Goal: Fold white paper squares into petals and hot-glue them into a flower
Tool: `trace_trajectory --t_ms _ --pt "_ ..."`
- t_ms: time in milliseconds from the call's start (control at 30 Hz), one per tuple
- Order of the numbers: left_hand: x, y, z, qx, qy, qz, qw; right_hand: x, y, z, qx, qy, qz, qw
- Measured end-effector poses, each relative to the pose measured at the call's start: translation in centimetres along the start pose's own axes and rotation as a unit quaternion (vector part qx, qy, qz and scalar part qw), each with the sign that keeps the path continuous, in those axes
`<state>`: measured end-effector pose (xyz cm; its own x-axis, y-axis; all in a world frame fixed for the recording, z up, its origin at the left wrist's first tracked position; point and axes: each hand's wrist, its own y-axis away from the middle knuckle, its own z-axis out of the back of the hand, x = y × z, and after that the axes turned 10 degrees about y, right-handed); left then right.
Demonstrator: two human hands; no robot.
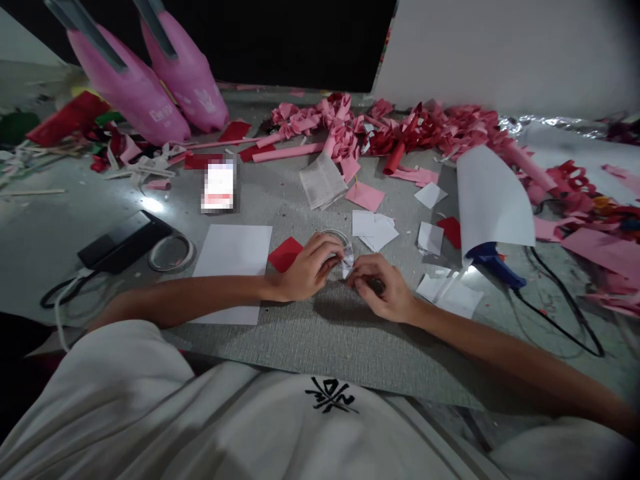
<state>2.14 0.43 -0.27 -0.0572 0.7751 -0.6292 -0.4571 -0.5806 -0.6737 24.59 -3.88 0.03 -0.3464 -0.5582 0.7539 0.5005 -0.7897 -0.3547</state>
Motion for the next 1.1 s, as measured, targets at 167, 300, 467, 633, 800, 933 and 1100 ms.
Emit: trace_trajectory --t_ms 167,300,467,633,800,933,1100 --pt "-0.35 0.16 0.14 -0.005 -0.038 -0.028 0.999 -0.07 0.09 0.21 0.026 -0.072 -0.005 0.997" --pt "-0.51 0.16 0.26 -0.010 -0.062 -0.044 0.997 0.11 0.24 0.31 0.047 -0.085 -0.008 0.995" --pt "-0.64 0.11 0.29 -0.003 -0.076 -0.067 0.995 0.24 0.30 0.27 0.038 -0.026 0.023 0.999" --pt "-0.60 -0.05 0.30 -0.013 -0.061 -0.050 0.997 0.42 0.31 -0.03 0.026 0.064 0.045 0.997" --pt "-0.34 0.06 0.13 -0.009 -0.051 -0.053 0.997 0.22 0.25 -0.33 0.005 0.081 0.033 0.996" --pt "-0.28 0.19 0.06 -0.004 -0.039 -0.043 0.998 -0.13 0.09 -0.41 0.001 0.094 0.056 0.994" --pt "-0.37 0.04 0.12 0.001 -0.013 -0.021 1.000 -0.42 0.22 -0.67 -0.026 0.132 0.074 0.988"
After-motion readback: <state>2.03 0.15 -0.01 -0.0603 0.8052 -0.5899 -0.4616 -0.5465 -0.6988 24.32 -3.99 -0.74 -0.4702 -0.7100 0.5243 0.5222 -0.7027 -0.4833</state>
